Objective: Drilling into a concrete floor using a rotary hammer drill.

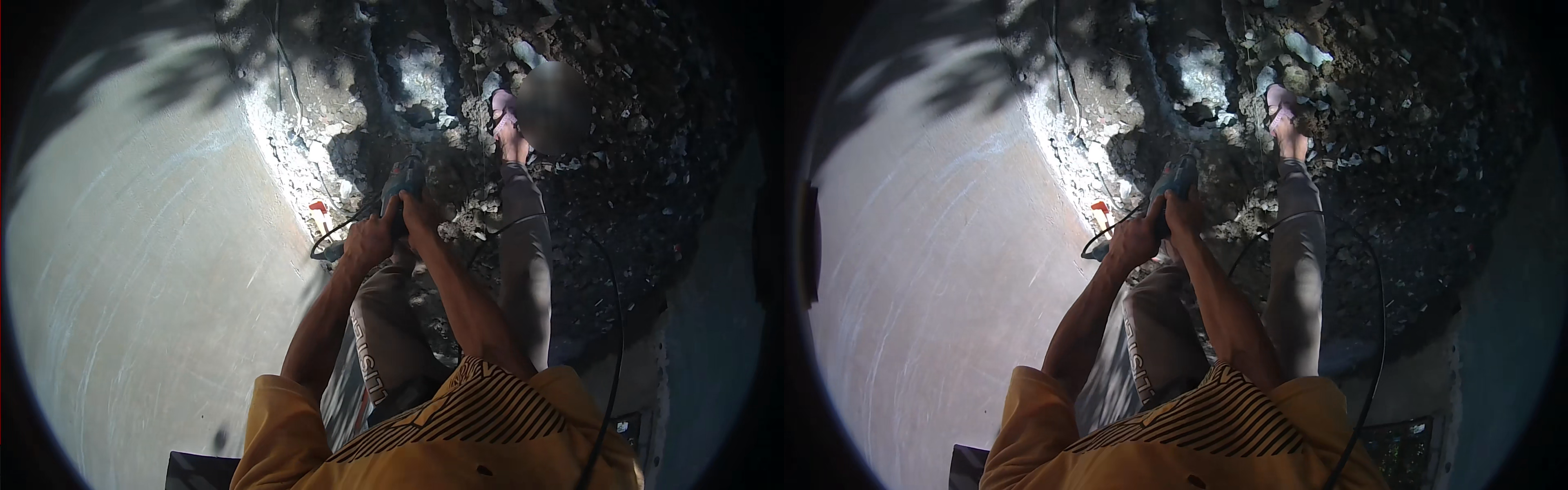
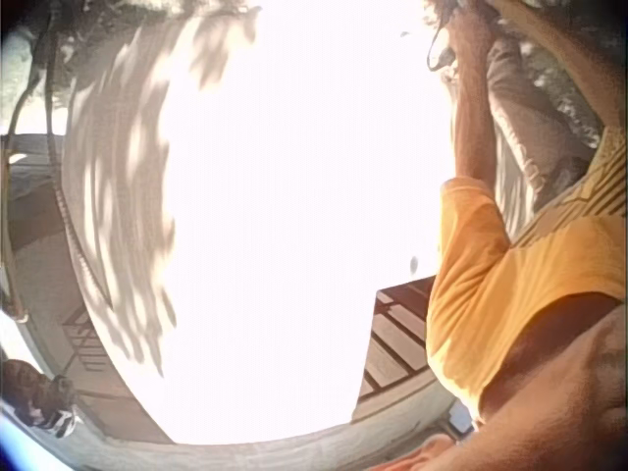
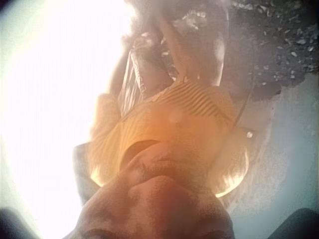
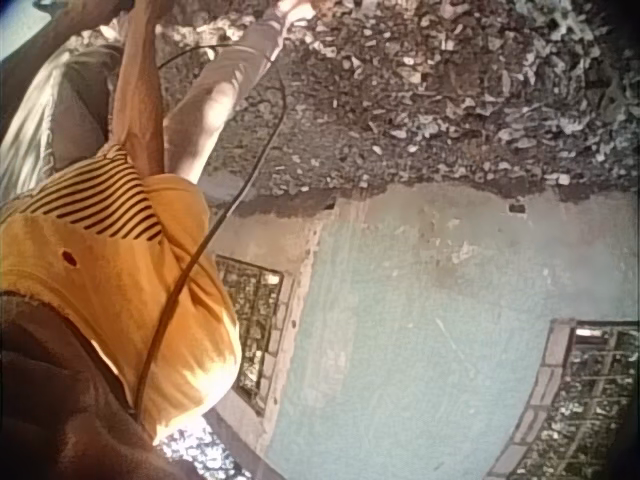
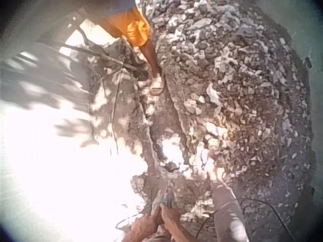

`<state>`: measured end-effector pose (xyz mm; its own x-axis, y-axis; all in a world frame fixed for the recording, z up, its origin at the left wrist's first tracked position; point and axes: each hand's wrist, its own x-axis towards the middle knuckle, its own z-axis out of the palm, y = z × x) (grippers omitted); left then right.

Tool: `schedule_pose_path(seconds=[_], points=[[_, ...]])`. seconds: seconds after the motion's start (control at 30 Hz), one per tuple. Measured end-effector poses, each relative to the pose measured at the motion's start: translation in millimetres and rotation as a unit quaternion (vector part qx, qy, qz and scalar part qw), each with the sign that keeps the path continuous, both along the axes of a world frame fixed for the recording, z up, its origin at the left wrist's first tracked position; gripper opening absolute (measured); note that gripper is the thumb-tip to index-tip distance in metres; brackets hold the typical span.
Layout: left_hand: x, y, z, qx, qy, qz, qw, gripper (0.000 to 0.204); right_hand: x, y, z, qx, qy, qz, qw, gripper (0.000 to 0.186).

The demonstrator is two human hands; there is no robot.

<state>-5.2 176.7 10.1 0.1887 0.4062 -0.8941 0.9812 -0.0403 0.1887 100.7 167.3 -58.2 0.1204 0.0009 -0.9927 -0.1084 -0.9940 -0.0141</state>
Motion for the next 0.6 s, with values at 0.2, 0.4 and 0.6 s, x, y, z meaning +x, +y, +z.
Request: schedule_pose_path(seconds=[0.2, 0.4, 0.6], points=[[-24, 3, 5, -0.009, -0.013, 0.06, 0.998, 0.081, -18, -1, -1, 0.036, -0.031, 0.077, 0.996, 0.075], [-42, -24, 6, -0.004, -0.031, 0.035, 0.999, 0.088, -37, -31, 6, 0.011, -0.062, 0.074, 0.995, 0.074], [-39, -67, 1, -0.022, -0.088, 0.015, 0.996, 0.081, -23, -80, 7, 0.031, -0.071, -0.041, 0.996, 0.052]])
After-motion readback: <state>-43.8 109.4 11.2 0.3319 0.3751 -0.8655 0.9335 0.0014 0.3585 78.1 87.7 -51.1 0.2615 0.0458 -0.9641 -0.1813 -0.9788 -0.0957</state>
